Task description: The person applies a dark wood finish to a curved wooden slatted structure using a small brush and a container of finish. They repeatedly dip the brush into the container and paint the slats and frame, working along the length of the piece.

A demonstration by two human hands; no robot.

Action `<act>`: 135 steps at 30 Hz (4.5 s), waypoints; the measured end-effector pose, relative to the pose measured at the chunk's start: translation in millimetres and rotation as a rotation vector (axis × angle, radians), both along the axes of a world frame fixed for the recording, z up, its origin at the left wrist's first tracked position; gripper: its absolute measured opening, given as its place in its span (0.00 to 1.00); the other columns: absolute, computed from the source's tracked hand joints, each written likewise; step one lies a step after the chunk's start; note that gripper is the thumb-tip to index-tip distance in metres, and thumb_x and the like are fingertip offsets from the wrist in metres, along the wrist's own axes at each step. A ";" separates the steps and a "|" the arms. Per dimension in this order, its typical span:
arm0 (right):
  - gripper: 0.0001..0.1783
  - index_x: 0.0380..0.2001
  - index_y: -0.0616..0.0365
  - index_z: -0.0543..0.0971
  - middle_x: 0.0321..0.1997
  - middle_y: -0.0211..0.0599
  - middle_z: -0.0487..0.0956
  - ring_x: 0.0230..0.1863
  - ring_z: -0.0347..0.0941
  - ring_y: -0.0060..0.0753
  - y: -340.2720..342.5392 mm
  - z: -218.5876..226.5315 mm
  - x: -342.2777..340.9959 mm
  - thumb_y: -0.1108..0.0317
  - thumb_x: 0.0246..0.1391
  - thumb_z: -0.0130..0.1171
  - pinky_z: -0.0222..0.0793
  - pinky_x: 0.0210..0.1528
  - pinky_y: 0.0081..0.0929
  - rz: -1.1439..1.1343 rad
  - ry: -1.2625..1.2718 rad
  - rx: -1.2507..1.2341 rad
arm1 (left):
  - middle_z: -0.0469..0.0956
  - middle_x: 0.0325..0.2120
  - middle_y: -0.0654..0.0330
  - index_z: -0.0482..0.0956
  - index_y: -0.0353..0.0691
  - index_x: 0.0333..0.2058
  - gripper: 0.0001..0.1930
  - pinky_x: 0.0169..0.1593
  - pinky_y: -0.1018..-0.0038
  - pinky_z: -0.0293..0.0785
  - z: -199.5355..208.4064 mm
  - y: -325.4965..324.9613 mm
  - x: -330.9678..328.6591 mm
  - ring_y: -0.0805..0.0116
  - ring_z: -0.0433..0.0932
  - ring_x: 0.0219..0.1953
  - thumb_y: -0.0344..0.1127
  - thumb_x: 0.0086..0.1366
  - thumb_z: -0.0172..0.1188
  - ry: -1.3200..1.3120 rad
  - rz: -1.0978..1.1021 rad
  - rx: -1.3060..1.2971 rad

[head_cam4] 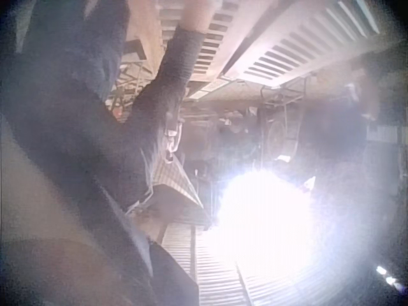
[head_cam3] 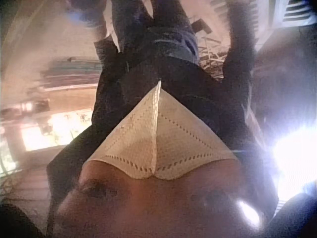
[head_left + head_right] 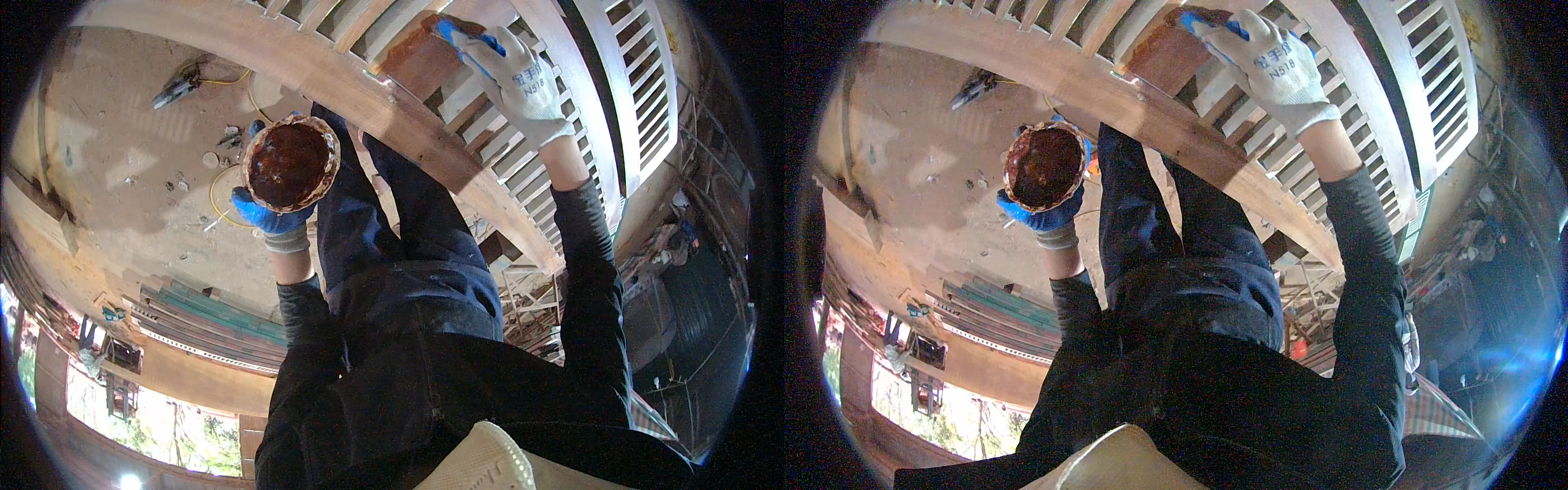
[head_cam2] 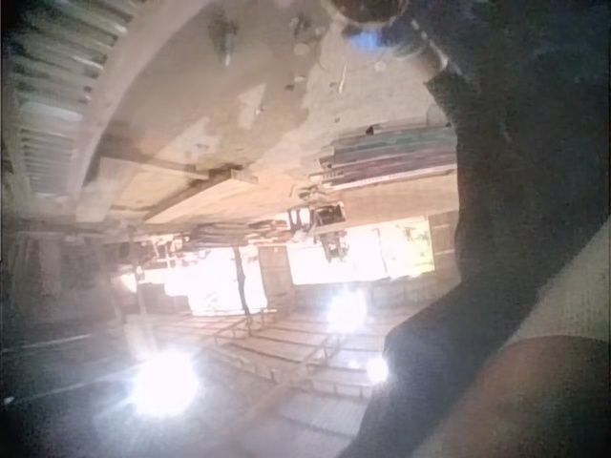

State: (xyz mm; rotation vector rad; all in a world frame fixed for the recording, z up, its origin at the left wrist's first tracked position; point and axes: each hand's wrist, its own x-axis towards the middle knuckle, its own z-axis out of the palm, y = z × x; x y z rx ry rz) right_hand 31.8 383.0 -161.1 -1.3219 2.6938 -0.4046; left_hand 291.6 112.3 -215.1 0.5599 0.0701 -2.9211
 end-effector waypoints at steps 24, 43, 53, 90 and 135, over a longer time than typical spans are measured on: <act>0.25 0.56 0.33 0.74 0.46 0.42 0.74 0.39 0.77 0.49 3.5 16.5 -21.5 0.67 0.54 0.57 0.76 0.41 0.41 -0.033 -0.121 0.084 | 0.56 0.66 0.52 0.56 0.53 0.66 0.52 0.67 0.46 0.54 0.3 3.9 3.7 0.46 0.55 0.67 0.75 0.47 0.54 -0.032 0.057 0.059; 0.24 0.57 0.30 0.73 0.44 0.46 0.75 0.39 0.78 0.48 8.0 12.0 -23.0 0.65 0.57 0.57 0.77 0.39 0.40 -0.013 -0.121 0.071 | 0.59 0.65 0.50 0.59 0.48 0.65 0.51 0.66 0.45 0.56 5.5 6.9 -0.8 0.47 0.59 0.66 0.74 0.48 0.56 -0.370 -0.039 -0.307; 0.23 0.57 0.31 0.73 0.48 0.44 0.76 0.39 0.78 0.50 12.3 16.6 -38.1 0.64 0.58 0.56 0.77 0.41 0.39 0.011 -0.045 0.142 | 0.58 0.65 0.52 0.57 0.50 0.66 0.51 0.65 0.44 0.57 14.6 10.8 -16.9 0.47 0.57 0.67 0.74 0.49 0.56 -0.141 -0.033 -0.169; 0.23 0.54 0.36 0.77 0.37 0.44 0.74 0.35 0.75 0.47 4.8 13.2 -36.3 0.66 0.52 0.59 0.73 0.38 0.40 -0.096 -0.074 0.029 | 0.57 0.66 0.53 0.56 0.49 0.66 0.49 0.66 0.48 0.58 22.7 10.1 -26.4 0.48 0.58 0.66 0.75 0.52 0.45 -0.741 -0.126 -0.391; 0.21 0.45 0.60 0.79 0.26 0.22 0.71 0.24 0.65 0.12 29.0 27.7 -46.2 0.52 0.62 0.55 0.64 0.24 0.13 -0.677 -1.028 -0.573 | 0.58 0.65 0.51 0.57 0.49 0.66 0.50 0.62 0.45 0.64 -10.3 -5.3 8.1 0.45 0.60 0.65 0.74 0.51 0.54 -0.251 -0.044 -0.186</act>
